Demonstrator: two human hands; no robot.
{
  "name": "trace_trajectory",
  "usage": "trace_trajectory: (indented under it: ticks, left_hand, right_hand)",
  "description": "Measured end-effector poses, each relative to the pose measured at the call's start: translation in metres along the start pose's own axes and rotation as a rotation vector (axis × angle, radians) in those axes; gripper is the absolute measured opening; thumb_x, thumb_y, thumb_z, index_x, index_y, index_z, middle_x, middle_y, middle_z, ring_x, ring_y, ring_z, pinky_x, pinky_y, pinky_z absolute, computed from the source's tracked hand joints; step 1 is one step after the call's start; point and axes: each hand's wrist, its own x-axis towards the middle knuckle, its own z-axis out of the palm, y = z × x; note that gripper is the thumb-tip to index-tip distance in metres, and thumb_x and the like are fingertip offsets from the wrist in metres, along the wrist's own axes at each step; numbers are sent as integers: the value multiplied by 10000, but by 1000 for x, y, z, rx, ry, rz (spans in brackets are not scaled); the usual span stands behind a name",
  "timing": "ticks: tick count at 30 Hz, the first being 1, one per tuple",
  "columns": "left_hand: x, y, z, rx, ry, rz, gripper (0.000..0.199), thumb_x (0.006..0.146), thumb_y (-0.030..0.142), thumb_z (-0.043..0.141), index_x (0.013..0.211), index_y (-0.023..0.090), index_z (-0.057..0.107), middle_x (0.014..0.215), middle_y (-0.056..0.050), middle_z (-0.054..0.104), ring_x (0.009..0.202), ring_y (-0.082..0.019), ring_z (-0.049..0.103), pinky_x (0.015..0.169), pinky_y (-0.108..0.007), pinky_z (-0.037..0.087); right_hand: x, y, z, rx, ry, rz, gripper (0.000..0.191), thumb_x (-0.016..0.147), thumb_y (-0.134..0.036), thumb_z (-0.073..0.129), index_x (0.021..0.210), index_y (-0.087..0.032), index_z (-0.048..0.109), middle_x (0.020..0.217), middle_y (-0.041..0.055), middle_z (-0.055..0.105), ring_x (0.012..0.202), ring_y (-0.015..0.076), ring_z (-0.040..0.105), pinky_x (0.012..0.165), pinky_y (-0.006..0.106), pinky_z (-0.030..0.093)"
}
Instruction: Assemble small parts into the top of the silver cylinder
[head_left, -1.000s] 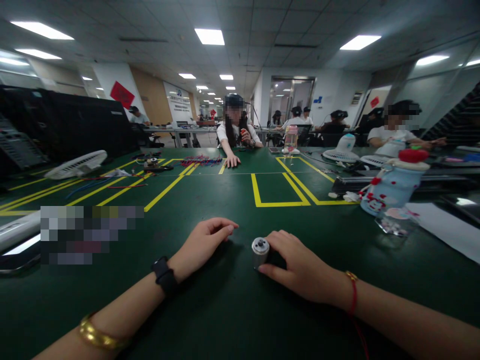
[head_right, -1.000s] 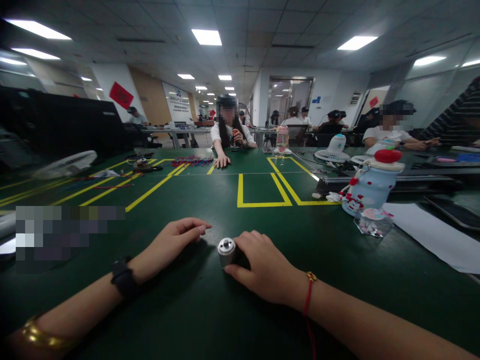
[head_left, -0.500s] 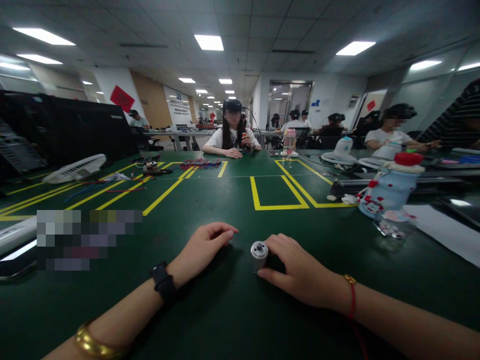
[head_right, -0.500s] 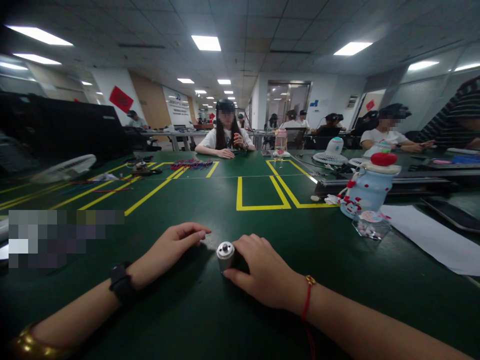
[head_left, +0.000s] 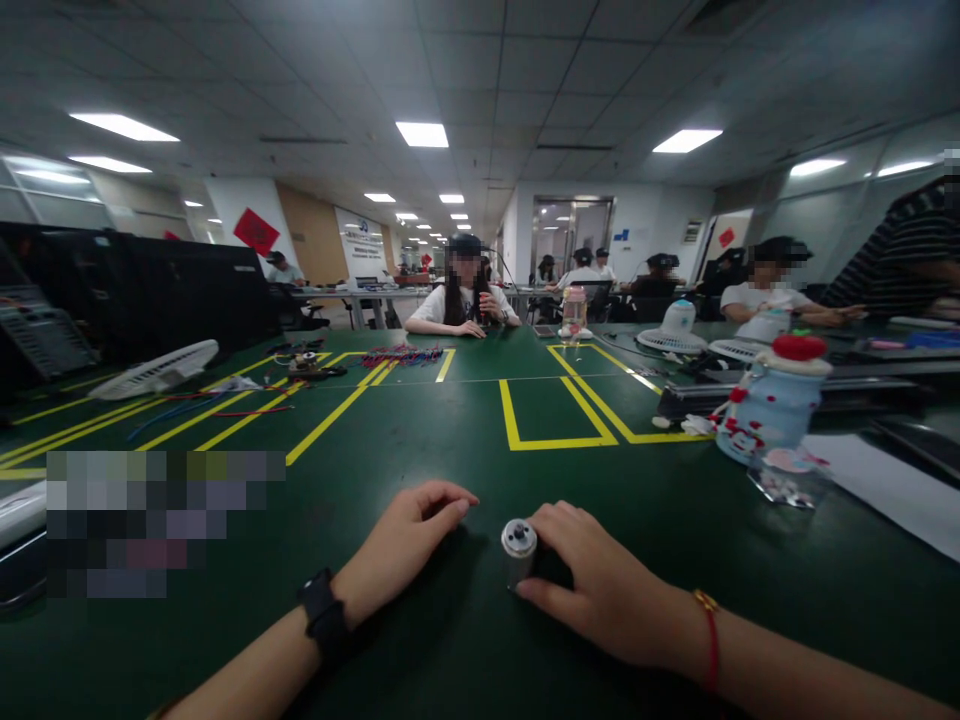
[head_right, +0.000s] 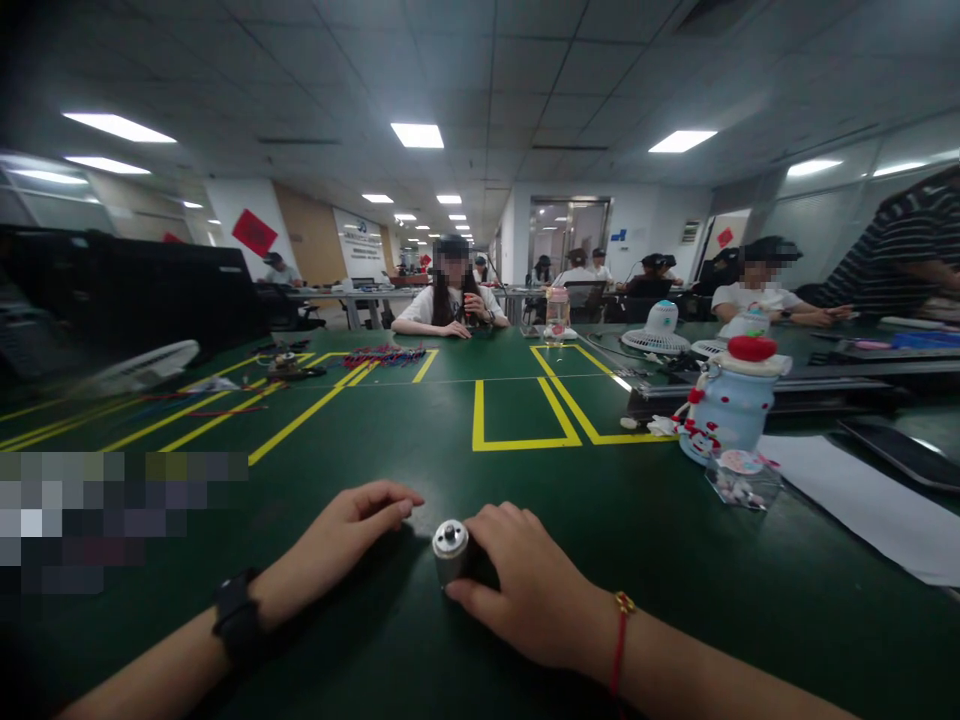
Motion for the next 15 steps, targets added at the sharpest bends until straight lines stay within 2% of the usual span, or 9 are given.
trace_trajectory:
  ticks: [9,15]
  left_hand:
    - [-1,2,0,-2,0,35,278,869,369,498,977,190,683,966,-49,692,907,-218,620,825,-332,448]
    - [-1,2,-1,18,-9,43,282,877,369,486,978,189,678,949,-48,690,887,-216,620,804,-326,450]
  right_hand:
    - [0,-2,-1,38,1,5,238,807,-303,652,1008,-222,552,999,27,575,884,212,486,792,356,380]
    - [-1,-3,-2,55,5,7,248,806,-289,651,1025,-227,551,1011,21,572,891,209,487,794,353,379]
